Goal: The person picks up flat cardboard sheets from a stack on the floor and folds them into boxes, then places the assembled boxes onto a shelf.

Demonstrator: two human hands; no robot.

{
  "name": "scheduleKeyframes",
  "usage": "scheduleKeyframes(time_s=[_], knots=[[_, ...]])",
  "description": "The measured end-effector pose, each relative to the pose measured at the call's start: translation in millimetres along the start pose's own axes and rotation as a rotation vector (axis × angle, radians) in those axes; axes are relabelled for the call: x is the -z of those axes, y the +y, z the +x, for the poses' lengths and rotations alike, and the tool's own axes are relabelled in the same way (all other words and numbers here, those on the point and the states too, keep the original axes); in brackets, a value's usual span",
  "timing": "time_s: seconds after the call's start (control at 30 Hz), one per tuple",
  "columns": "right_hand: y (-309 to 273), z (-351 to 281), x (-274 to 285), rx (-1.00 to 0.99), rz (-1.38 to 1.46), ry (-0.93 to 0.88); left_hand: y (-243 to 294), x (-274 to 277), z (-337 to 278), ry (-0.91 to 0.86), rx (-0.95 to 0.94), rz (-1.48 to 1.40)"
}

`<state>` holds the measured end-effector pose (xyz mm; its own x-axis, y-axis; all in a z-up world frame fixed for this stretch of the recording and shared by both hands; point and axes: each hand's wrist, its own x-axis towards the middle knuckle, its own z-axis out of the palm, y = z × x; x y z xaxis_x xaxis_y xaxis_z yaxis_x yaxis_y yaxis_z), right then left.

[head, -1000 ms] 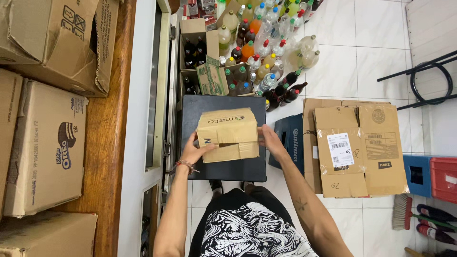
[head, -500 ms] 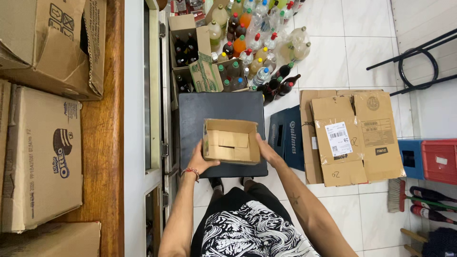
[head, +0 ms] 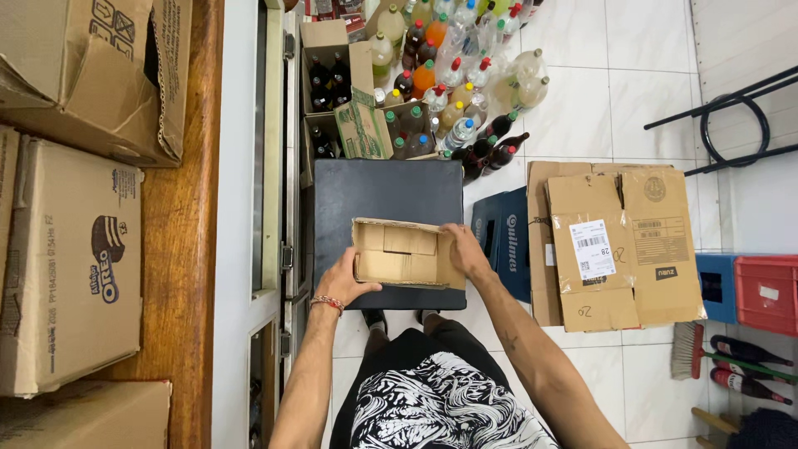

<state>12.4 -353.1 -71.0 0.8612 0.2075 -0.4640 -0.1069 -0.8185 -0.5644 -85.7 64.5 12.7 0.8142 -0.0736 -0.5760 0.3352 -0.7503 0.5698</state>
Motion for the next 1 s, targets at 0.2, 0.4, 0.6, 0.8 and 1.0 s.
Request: scheduleKeyframes(time_s=[0.2,0.4,0.6,0.8,1.0], knots=[[16.1,-2.5,-1.3,0.265,-0.15,0.208,-7.0,-3.7,2.7,0.105,0.063,0.092],[-17.4,23.5,-10.0,-0.092,-0.328,-0.166,71.1,-12.2,-11.0,0.295,-0.048,-0.097],[-57.1,0.4,-10.1,-0.027,-0.251,-0.227,61.6,-114.5,50.1,0.229,-0.086,0.329],[-93.7,-54.5,12.1,0.024,-0.156,-0.22,120.5,-108.8,67.8,0.144,0.164,0.374],[-79.3,-71.5,-15.5,-0.028,-0.156,-0.079,124.1,-113.8,90.8,0.131,0.158,0.447]])
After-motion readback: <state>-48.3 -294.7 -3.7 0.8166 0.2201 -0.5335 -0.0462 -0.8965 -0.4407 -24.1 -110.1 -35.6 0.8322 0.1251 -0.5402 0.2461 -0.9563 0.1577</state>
